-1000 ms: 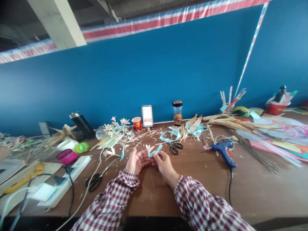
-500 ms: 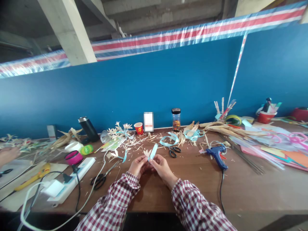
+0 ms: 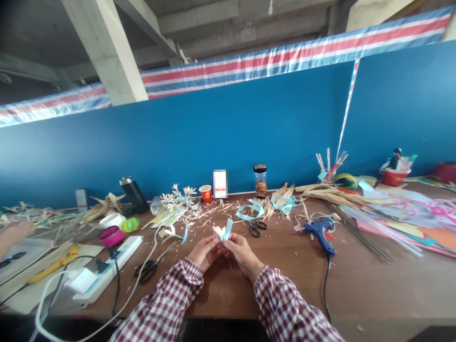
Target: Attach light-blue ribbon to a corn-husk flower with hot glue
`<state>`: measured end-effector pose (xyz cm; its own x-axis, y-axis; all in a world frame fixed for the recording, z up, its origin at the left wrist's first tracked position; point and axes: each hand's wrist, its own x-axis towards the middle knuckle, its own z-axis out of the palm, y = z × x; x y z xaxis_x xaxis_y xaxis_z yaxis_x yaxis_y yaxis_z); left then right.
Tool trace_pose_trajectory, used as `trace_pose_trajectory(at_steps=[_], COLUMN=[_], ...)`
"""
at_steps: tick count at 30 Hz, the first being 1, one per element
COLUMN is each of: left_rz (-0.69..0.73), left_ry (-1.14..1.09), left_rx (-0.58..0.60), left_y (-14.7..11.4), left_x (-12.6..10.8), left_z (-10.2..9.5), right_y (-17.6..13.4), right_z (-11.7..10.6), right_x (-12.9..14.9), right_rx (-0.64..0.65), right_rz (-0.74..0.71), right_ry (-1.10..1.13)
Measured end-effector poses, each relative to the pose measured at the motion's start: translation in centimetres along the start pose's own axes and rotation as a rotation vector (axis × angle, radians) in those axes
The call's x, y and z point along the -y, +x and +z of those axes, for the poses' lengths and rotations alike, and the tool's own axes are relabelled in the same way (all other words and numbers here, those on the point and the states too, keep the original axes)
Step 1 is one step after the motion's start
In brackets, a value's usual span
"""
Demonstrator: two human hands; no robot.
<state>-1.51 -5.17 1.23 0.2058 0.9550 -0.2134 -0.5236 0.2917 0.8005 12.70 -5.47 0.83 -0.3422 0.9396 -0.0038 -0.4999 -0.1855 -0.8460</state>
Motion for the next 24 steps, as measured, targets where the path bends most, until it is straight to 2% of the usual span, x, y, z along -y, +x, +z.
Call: trace_pose_trajectory(at_steps=[5, 14, 24], left_rz=[-0.029, 0.026, 0.159], left_ry=[0.035, 0.185, 0.112], left_rx=[0.041, -0.02, 0.016], left_y=[0.24, -0.18, -0.47], left_x=[-0.32, -0.8, -0.21], left_z=[-0.1, -0.26, 0.3], right_y=[-0.31, -0.04, -0.21], right_z=[-0.25, -0.65, -0.81], right_x=[0.4, -0.11, -0.22], right_rx=[0.039, 0.031, 0.043], right_rz=[0.075, 0.115, 0.13], right_ry=[0.064, 0.083, 0.059])
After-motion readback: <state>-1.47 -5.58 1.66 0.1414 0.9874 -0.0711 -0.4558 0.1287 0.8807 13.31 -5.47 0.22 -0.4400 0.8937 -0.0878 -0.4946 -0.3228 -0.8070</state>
